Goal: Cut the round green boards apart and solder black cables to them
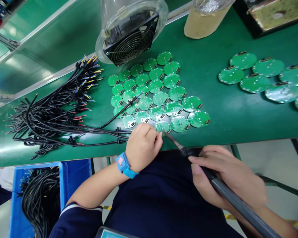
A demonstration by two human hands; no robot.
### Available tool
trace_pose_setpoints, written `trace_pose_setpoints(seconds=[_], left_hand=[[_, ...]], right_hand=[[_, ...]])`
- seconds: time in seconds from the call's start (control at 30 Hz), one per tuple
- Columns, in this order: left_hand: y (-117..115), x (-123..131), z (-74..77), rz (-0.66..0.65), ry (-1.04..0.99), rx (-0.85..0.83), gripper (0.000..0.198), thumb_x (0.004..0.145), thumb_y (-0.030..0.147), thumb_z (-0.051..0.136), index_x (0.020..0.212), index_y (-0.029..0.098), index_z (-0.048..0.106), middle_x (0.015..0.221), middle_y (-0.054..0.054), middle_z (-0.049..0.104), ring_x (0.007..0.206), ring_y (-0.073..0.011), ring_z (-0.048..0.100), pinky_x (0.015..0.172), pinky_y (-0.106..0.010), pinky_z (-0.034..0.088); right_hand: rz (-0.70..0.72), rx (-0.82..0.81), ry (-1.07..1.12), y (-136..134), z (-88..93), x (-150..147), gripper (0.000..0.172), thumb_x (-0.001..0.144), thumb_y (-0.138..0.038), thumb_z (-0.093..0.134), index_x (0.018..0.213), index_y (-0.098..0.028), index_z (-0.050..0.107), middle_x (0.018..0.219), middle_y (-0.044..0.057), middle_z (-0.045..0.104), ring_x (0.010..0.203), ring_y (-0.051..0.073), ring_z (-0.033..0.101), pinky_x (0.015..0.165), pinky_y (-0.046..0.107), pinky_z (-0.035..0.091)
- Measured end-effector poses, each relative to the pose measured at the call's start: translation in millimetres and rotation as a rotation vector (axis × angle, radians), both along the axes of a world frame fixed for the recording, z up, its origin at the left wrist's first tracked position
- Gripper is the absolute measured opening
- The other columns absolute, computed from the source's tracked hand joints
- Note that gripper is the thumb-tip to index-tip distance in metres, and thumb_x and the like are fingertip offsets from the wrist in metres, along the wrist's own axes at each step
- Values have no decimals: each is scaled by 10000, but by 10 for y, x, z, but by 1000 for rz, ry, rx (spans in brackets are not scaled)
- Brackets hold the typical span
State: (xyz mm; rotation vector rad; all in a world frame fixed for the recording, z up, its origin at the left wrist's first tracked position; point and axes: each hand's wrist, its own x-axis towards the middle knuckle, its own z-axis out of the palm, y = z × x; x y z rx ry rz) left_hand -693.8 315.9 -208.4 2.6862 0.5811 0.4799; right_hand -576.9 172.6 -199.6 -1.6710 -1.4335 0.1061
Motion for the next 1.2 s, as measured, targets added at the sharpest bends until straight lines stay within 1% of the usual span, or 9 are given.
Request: trace_pose_setpoints(seconds=[0.17,0.27,0.5,0.63,0.77,0.87,1.0,1.07,1.2], left_hand=[[-19,12,21,23,34,3,181,860,195,469,696,148,528,746,-77,572,755,-173,518,690,-320,455],[-30,21,45,34,92,25,186,858,194,460,692,149,530,729,-73,551,747,-182,504,683,-326,446],[-48,71,129,72,190,26,193,847,194,463,663,163,511,733,-69,514,763,-200,481,711,-344,443],[-53,96,172,90,248,9,178,838,191,480,667,161,518,745,-70,510,771,-206,480,718,-349,440],[-48,104,199,85,284,5,168,830,182,488,672,149,534,751,-77,515,777,-210,484,724,-347,440],[-43,109,207,83,284,-4,165,825,178,491,668,151,532,751,-77,515,778,-213,485,726,-350,444],[-31,121,216,81,288,-34,158,822,172,496,670,151,532,756,-75,511,782,-212,485,728,-355,450],[-18,125,226,77,298,-52,150,818,168,503,672,146,536,765,-77,511,792,-210,488,737,-356,452],[30,121,245,55,293,-85,140,818,171,516,684,140,543,796,-83,516,805,-208,493,743,-360,454]], right_hand=[[11,-36,-85,30,92,-22,116,769,-118,511,807,-191,592,561,7,573,499,139,543,531,294,475],[-22,-42,-117,42,132,-24,110,775,-104,511,806,-175,589,581,12,572,504,130,552,525,275,477],[-87,-24,-102,13,120,-22,96,800,-144,514,839,-198,583,657,10,602,535,130,593,506,258,481],[-116,-19,-85,15,127,-9,90,798,-154,516,836,-190,589,687,19,621,542,124,604,556,244,503],[-132,-68,-22,-24,111,-9,76,791,-177,530,818,-205,595,685,8,631,584,130,623,602,239,512],[-196,-128,141,-110,57,-13,72,807,-211,538,831,-225,604,710,2,635,642,137,633,582,240,497],[-249,-96,334,-197,-10,5,107,804,-228,569,895,-239,625,782,16,639,631,149,611,535,274,456],[-257,-83,350,-191,-21,20,114,799,-213,576,894,-245,630,768,12,629,609,149,600,550,292,452],[-207,-95,306,-119,-22,42,112,793,-192,582,882,-242,627,730,1,618,624,141,599,545,278,444]])
